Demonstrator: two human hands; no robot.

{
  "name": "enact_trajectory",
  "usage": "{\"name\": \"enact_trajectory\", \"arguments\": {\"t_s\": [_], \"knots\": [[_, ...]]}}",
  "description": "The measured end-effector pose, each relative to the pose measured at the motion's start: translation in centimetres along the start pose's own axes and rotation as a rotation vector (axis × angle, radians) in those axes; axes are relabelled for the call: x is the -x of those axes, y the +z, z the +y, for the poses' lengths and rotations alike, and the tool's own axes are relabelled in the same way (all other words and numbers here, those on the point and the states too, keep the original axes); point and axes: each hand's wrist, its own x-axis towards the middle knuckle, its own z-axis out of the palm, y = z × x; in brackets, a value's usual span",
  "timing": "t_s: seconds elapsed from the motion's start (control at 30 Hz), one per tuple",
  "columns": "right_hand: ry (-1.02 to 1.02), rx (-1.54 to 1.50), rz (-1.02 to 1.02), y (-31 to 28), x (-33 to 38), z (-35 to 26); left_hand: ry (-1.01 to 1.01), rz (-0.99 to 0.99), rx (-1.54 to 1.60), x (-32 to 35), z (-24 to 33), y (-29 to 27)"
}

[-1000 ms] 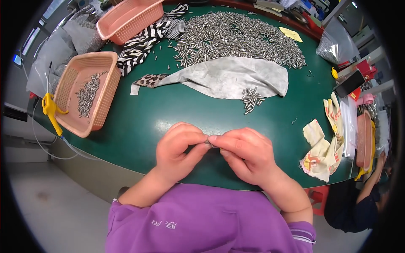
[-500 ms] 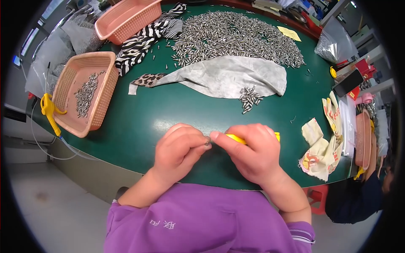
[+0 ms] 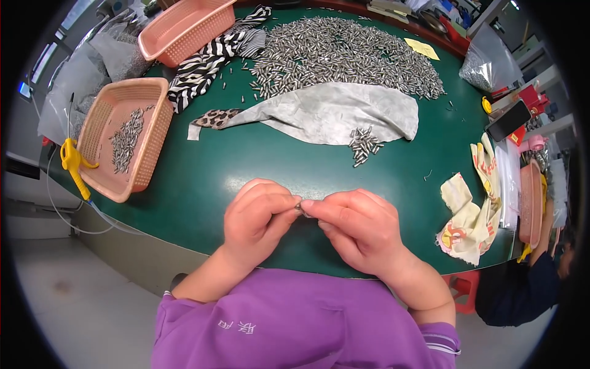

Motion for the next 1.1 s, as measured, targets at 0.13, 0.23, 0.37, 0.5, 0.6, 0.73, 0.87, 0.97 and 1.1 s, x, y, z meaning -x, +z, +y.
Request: {"name": "enact_trajectory", "arguments": {"t_s": [0.13, 0.23, 0.37, 0.5, 0.6, 0.73, 0.87, 0.97, 1.1], "knots": [[-0.010, 0.002, 0.034, 0.1, 0.0, 0.2, 0.004, 0.003, -0.001, 0.0, 0.0, 0.0], [0.000, 0.003, 0.021, 0.2, 0.1, 0.3, 0.009, 0.000, -0.011, 0.0, 0.0, 0.1], [0.005, 0.119, -0.065, -0.2, 0.3, 0.3, 0.020, -0.030, -0.041, -0.2, 0.1, -0.1], [-0.045, 0.291, -0.100, -0.6, 0.3, -0.1, 0.027, -0.120, -0.134, -0.3, 0.3, -0.5], [-0.085, 0.401, -0.116, -0.6, 0.3, -0.3, 0.047, -0.151, -0.214, -0.3, 0.3, -0.8], [-0.012, 0.248, -0.104, 0.1, 0.7, 0.5, 0.119, -0.142, -0.261, -0.5, 0.1, -0.7], [0.009, 0.184, -0.093, 0.4, 0.7, 0.5, 0.082, -0.140, -0.233, -0.2, -0.1, -0.8], [-0.072, 0.362, -0.056, 0.2, 0.5, -0.1, 0.045, -0.155, -0.170, -0.5, 0.0, -0.9], [-0.062, 0.418, -0.018, -0.1, 0.2, 0.3, 0.008, -0.187, -0.065, -0.3, -0.1, -0.7]]}}
